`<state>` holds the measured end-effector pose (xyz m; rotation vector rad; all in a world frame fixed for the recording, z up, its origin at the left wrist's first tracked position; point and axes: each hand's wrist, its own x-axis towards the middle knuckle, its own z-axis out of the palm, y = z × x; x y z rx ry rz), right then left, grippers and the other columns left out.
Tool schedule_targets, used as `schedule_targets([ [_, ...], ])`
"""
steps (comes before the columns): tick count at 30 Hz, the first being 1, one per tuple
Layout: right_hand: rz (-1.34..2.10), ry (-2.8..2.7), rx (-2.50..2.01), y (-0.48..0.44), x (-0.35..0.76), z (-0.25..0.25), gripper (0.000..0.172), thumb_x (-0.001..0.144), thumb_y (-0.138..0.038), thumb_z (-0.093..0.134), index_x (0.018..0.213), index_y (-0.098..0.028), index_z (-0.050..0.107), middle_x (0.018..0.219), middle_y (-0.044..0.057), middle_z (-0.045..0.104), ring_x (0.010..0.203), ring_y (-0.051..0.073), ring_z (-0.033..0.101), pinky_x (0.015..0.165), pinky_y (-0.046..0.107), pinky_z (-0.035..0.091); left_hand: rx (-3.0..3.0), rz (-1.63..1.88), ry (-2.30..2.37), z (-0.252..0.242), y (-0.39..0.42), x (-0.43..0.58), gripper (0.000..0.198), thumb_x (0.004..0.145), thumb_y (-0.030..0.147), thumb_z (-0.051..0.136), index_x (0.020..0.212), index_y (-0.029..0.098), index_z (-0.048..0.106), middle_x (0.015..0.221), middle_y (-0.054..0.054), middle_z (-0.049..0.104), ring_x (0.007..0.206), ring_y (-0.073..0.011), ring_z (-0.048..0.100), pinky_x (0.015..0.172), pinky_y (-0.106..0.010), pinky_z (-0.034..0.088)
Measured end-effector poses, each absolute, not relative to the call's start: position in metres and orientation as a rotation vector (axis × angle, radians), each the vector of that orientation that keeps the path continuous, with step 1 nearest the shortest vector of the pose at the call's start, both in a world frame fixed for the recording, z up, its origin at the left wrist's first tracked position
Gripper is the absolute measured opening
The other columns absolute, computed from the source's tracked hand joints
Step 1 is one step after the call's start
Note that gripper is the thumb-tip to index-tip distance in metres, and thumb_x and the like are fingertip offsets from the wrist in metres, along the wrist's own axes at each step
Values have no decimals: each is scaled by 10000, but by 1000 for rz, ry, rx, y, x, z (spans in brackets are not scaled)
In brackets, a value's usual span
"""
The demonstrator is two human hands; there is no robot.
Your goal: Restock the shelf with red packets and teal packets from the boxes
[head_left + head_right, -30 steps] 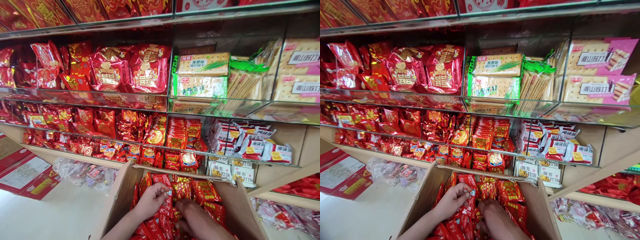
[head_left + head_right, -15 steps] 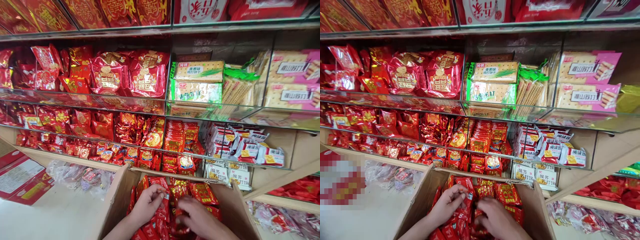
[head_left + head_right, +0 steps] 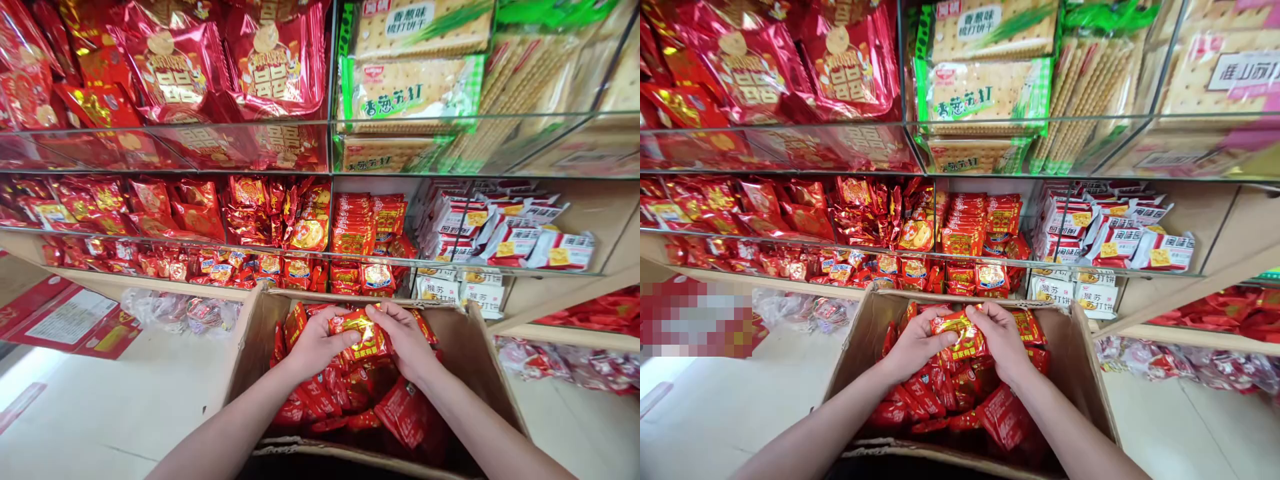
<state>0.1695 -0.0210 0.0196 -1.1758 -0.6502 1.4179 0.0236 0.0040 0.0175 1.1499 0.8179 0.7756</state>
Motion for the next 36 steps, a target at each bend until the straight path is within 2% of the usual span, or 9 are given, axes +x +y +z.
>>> schedule_targets([
  [5, 1331, -867, -1214, -24, 175, 17, 226, 649, -388, 636, 692, -184, 551, 626, -35, 548, 579, 107, 487, 555, 229, 384, 1094, 836, 791, 11, 5, 23, 327, 640, 254, 674, 901, 157, 503, 766, 10, 603, 682, -100, 551, 683, -242, 428],
  [9, 1306, -1023, -1282, -26, 180, 13, 225, 657, -373, 631, 748, -177, 570, 661, -15, 586, 603, 121, 515, 569, 239, 404, 1080, 738, 682, 5, 6, 14, 547, 640, 187, 668, 1096, 217, 366, 890, -8, 590, 706, -112, 579, 673, -256, 452],
  [12, 1309, -1102, -1264, -26, 182, 10, 193, 679, -331, 618, 783, -181, 556, 720, -10, 603, 669, 131, 549, 633, 252, 423, 1106, 578, 633, 8, 3, 8, 701, 671, 172, 636, 1219, 285, 213, 863, -5, 583, 619, -114, 594, 581, -249, 469],
  [16, 1417, -1306, -1193, -27, 184, 17, 256, 696, -261, 603, 926, -196, 511, 874, 9, 613, 848, 157, 567, 761, 291, 431, 1193, 503, 730, 19, -3, 6, 740, 711, 201, 595, 1277, 336, 138, 820, -2, 582, 525, -102, 576, 464, -217, 464],
  [20, 1199, -1511, -1312, -27, 198, 54, 203, 719, -279, 574, 891, -202, 497, 855, 13, 602, 800, 151, 566, 730, 288, 442, 1241, 597, 815, 24, -5, 8, 766, 741, 268, 555, 1295, 358, 34, 834, -2, 571, 431, -72, 528, 352, -174, 407],
  [23, 779, -1511, -1456, -13, 220, 90, 242, 732, -344, 547, 915, -212, 459, 841, 24, 591, 741, 155, 565, 671, 289, 447, 1288, 707, 917, 16, -1, 7, 633, 759, 285, 513, 1267, 331, 139, 895, -1, 535, 447, -40, 473, 369, -165, 410],
  [28, -41, -1484, -1907, 51, 246, 118, 346, 713, -300, 536, 1011, -175, 413, 776, 68, 577, 720, 239, 564, 636, 351, 413, 1407, 636, 932, -7, 2, 4, 457, 768, 258, 473, 1192, 234, 305, 740, 30, 501, 536, -68, 446, 475, -189, 425],
  [32, 100, -1462, -2164, 108, 250, 103, 422, 686, -181, 536, 1078, -124, 391, 853, 135, 595, 813, 279, 576, 680, 352, 409, 1517, 569, 883, -17, 0, 2, 415, 765, 243, 469, 1165, 210, 364, 705, 34, 500, 552, -81, 464, 535, -214, 407],
  [36, 294, -1358, -2199, 141, 252, 82, 505, 644, -176, 589, 1096, -71, 388, 926, 187, 587, 868, 277, 574, 705, 331, 428, 1489, 521, 886, -19, -1, 1, 401, 747, 244, 482, 1136, 205, 388, 683, 44, 490, 525, -85, 473, 519, -219, 388],
])
